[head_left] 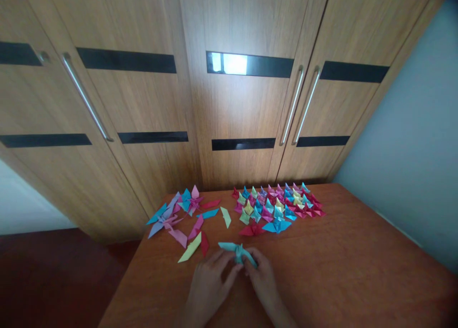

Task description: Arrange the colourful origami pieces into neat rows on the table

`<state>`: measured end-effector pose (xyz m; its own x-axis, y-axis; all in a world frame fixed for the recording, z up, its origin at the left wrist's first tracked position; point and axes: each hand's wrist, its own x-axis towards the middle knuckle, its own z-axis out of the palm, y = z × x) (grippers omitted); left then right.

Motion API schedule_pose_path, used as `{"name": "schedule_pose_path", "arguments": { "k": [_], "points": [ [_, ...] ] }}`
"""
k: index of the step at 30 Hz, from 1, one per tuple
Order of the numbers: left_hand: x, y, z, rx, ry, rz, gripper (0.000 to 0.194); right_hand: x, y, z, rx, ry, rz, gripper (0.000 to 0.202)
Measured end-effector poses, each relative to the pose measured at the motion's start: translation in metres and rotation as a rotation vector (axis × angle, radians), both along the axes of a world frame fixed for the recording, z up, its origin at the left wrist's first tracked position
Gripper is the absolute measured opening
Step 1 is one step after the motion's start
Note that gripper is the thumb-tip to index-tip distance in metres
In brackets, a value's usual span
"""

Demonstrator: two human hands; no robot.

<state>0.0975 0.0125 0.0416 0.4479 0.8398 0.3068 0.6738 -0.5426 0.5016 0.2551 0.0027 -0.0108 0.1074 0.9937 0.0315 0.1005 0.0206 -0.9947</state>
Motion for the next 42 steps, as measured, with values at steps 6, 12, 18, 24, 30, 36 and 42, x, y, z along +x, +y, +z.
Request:
{"name": "schedule_pose_path", "arguments": {
  "k": [6,12,18,24,30,36,42],
  "points": [
    [-0.013,0.014,-0.001,0.079,-0.185,0.17,0.032,0.012,0.001,0.005,-0.02,-0.1,0.008,0.022],
    [-0.012,0.028,-0.006,-0.429,-0.326,0.005,0.028,0.02,0.0,0.023,-0.013,-0.196,0.091,0.019],
    [-0.012,0.032,-0.005,-0.697,-0.431,-0.185,0.021,0.028,-0.003,0.03,-0.029,-0.142,0.238,0.019],
    [-0.009,0.027,-0.004,-0.89,-0.485,-0.285,0.026,0.03,-0.006,0.028,-0.138,-0.031,0.314,0.026],
    [-0.017,0.023,-0.015,-1.015,-0.704,-0.283,0.032,0.033,-0.009,0.012,-0.237,0.298,0.299,0.035],
    [-0.022,0.025,-0.023,-1.05,-0.802,-0.186,0.029,0.035,-0.002,-0.001,-0.254,0.388,0.178,0.04],
    [-0.022,0.028,-0.024,-1.0,-0.79,-0.08,0.033,0.042,0.002,0.005,-0.191,0.293,0.115,0.038]
  ]
}}
